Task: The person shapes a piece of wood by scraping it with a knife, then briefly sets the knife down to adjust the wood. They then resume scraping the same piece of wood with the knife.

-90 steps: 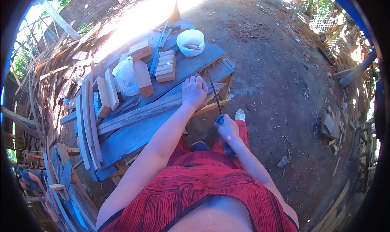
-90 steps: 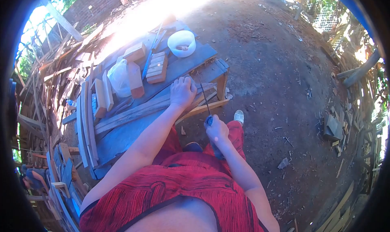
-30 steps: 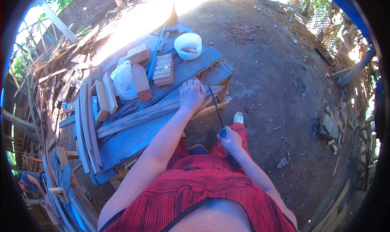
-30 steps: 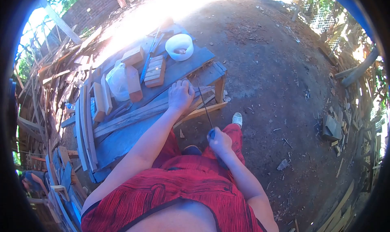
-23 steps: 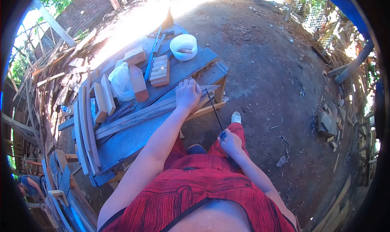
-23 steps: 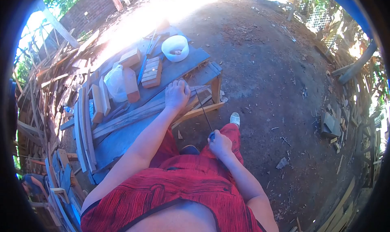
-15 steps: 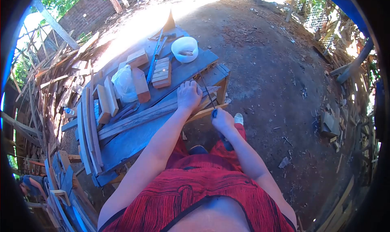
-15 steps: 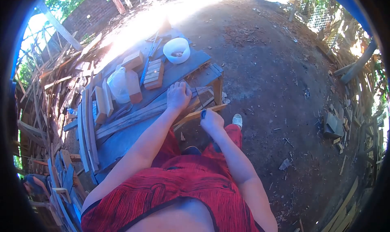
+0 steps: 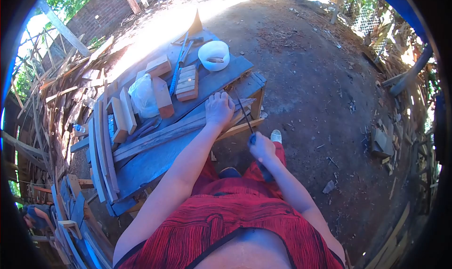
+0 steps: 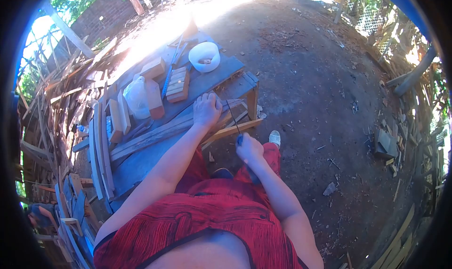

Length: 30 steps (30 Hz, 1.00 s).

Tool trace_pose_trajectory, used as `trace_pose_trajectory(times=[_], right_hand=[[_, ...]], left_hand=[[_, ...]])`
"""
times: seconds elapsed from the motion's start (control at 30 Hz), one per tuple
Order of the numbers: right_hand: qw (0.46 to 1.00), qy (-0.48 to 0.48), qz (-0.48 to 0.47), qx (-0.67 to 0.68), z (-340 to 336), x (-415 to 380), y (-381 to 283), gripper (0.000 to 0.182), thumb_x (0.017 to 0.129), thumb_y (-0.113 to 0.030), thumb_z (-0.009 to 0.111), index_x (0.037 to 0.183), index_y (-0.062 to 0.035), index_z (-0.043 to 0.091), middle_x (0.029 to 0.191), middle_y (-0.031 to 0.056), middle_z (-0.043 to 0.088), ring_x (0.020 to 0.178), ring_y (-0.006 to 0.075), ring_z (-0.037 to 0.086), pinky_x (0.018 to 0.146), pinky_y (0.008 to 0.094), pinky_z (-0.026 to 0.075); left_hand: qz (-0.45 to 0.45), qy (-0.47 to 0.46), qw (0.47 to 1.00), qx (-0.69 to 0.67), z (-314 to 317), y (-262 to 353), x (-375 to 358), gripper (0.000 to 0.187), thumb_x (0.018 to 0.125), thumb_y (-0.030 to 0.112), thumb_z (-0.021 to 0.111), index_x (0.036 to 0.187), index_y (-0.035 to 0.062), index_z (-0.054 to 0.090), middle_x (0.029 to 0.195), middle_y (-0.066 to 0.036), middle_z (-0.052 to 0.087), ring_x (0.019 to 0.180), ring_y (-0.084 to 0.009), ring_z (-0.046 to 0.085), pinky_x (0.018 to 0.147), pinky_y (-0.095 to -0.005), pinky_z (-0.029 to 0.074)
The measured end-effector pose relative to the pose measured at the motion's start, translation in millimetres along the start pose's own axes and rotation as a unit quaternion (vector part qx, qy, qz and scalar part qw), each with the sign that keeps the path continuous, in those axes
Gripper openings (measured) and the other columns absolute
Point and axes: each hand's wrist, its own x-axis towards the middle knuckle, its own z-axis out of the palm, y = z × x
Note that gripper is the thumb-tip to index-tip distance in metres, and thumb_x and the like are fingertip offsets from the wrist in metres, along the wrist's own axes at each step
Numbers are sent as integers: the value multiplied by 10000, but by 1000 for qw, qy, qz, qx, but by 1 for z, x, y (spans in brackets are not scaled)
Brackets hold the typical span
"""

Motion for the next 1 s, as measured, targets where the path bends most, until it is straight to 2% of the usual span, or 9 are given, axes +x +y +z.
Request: trace_pose_trajectory(times=[0.1,0.2,0.4,0.47,0.57,0.73,0.87,1.0], right_hand=[[1000,20,-19,1,2,40,-15,292,856,-295,568,1005,-45,593,908,222,682,880,416,662,784,518,505],[1000,20,-20,-4,3,43,-13,305,855,-307,584,1023,-52,588,916,227,680,884,410,663,778,517,507],[999,-20,26,0,13,-30,22,317,855,-330,609,1008,-55,567,889,229,678,860,421,663,745,519,511],[999,-33,38,7,13,-37,25,345,832,-377,645,1015,-92,578,903,189,679,896,389,658,755,503,503],[1000,-2,10,-5,7,-6,10,309,869,-333,578,993,-51,568,891,224,679,868,421,660,759,521,508],[1000,16,0,5,3,47,-18,295,870,-310,564,1008,-50,588,932,216,683,927,411,653,811,522,494],[1000,15,13,7,1,34,-19,297,869,-312,569,1008,-51,587,927,214,684,916,412,656,795,520,499],[999,10,21,23,20,-17,14,323,863,-336,591,1025,-56,572,898,211,683,886,418,659,769,521,504]], left_hand=[[1,1,1000,6,-3,1,0,146,844,217,556,841,72,575,870,-139,602,859,-338,586,779,-470,455],[-9,-19,1000,3,-5,2,0,170,855,238,556,889,72,569,901,-147,607,869,-350,590,787,-478,453],[-13,-15,1000,-5,-4,2,0,152,847,222,553,850,72,573,879,-140,601,868,-335,584,789,-466,454],[-14,-16,1000,-3,-3,2,1,152,848,222,552,852,71,574,882,-140,600,873,-334,583,797,-464,454],[-9,-17,1000,-1,-4,2,1,153,849,221,551,854,69,574,882,-142,600,876,-336,584,795,-466,455],[-7,-16,1000,-3,-4,2,1,151,850,214,549,856,67,576,886,-144,603,880,-339,585,791,-469,458],[-10,-10,1000,-6,-6,4,0,147,849,212,553,850,67,579,882,-142,605,874,-341,585,795,-469,458],[-14,-9,1000,-6,-5,3,2,149,852,215,554,849,67,578,879,-139,604,873,-339,584,796,-468,457]])
